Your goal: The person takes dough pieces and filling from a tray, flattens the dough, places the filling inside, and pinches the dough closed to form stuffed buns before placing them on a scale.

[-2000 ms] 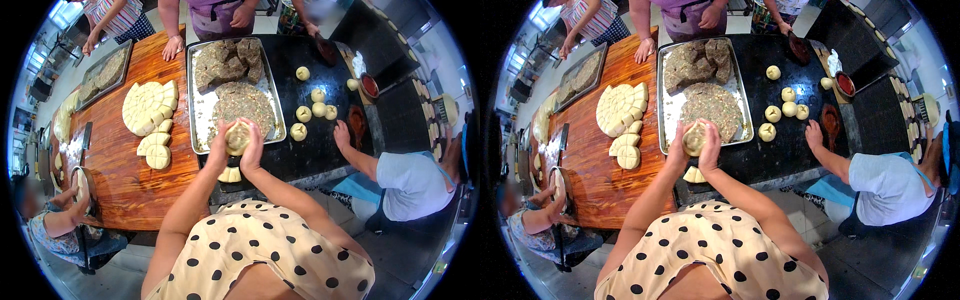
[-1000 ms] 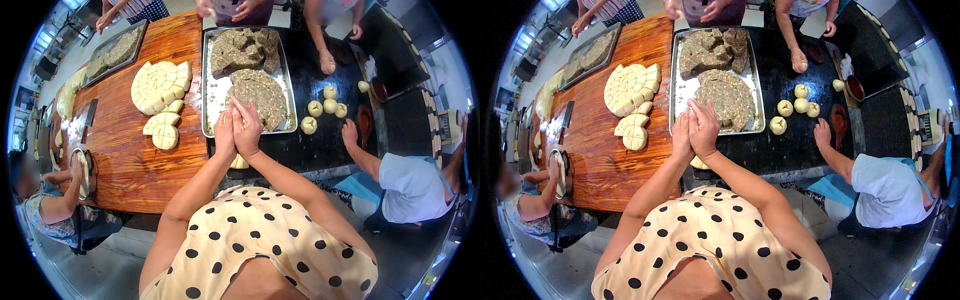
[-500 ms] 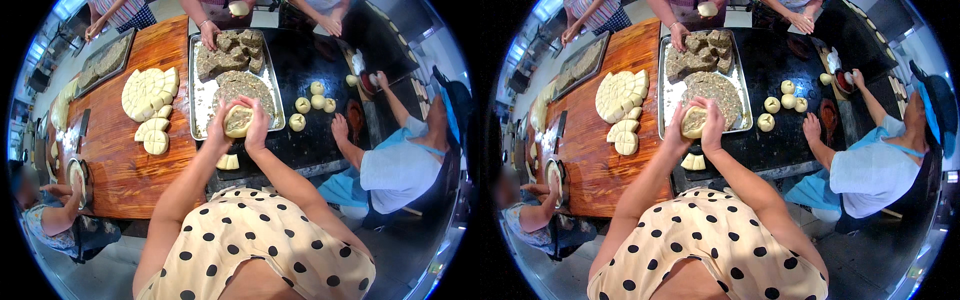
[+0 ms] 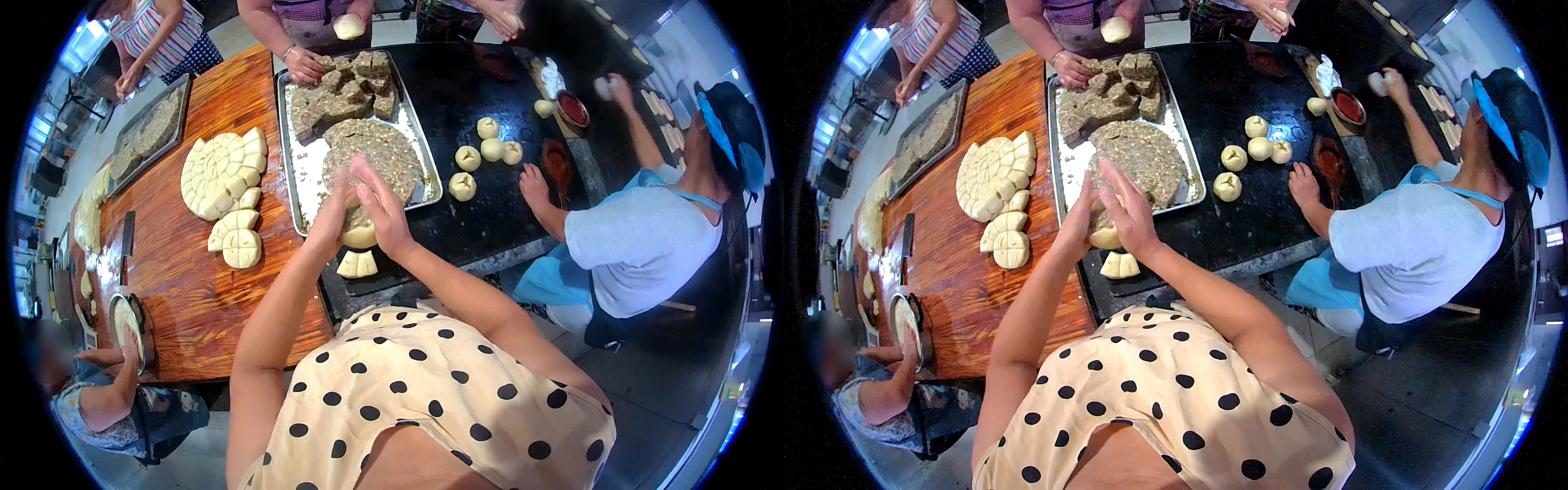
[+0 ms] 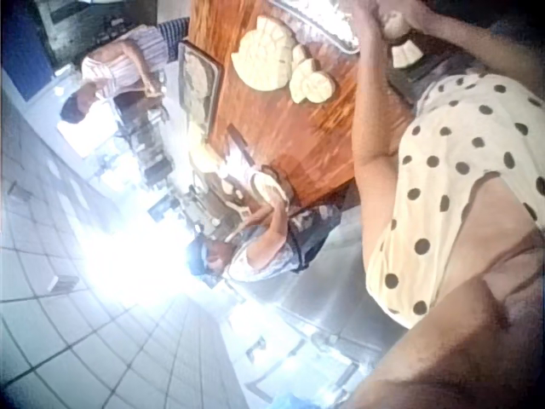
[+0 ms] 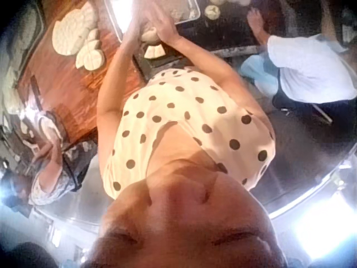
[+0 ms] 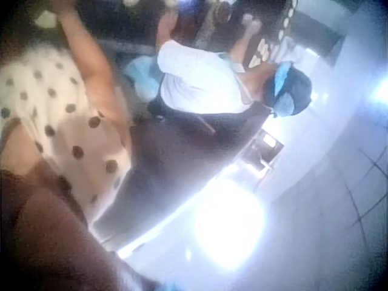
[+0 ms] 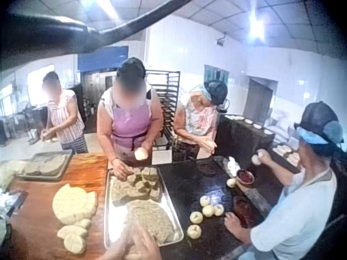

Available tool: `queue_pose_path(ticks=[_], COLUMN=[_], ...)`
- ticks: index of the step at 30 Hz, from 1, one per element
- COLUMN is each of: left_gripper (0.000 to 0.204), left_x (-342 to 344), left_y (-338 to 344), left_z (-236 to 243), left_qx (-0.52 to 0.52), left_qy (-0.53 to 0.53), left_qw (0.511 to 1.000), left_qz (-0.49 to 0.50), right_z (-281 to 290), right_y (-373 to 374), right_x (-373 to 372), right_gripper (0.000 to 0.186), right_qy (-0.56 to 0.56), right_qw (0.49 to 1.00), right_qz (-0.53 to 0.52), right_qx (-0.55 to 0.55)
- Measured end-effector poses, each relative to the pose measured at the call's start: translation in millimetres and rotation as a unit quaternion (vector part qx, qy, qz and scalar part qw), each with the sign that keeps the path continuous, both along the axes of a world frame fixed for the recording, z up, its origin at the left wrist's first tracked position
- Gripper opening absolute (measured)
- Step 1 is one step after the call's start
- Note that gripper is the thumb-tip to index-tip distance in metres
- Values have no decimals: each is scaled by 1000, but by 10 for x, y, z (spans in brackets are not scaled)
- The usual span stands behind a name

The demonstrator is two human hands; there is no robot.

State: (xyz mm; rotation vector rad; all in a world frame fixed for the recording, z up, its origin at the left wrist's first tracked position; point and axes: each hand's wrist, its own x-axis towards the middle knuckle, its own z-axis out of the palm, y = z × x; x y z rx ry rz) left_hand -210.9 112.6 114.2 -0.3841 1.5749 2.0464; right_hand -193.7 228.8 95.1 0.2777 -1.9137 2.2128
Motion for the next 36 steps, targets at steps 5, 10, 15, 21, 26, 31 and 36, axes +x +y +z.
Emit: queue_pose_path(ticks=[5, 10, 15, 21, 26, 31, 36], left_gripper=[59, 39, 41, 59, 80, 60, 66], left_x=[15, 377, 350, 107, 246, 349, 302], left_y=[99, 269, 275, -138, 145, 7, 28], left_z=[11, -364, -325, -88, 98, 47, 206], left_qx=[248, 191, -58, 88, 85, 177, 124], left_qy=[-21, 78, 226, 8, 88, 73, 72], left_qw=[958, 953, 954, 996, 991, 980, 973], left_qz=[144, 224, 187, -10, 60, -50, -178], right_z=[22, -46, -65, 190, -7, 331, 361], right_y=[159, -148, -140, 168, 358, 498, 673], right_x=[-62, 115, 106, 206, 188, 196, 234], right_gripper=[44, 41, 31, 80, 92, 88, 84], right_qy=[-29, 2, 111, 133, 155, 189, 209], right_qw=[999, 988, 970, 963, 941, 951, 905], right_qz=[11, -139, -151, 33, -34, 28, 72], right_qx=[-22, 64, 152, 231, 300, 242, 365])
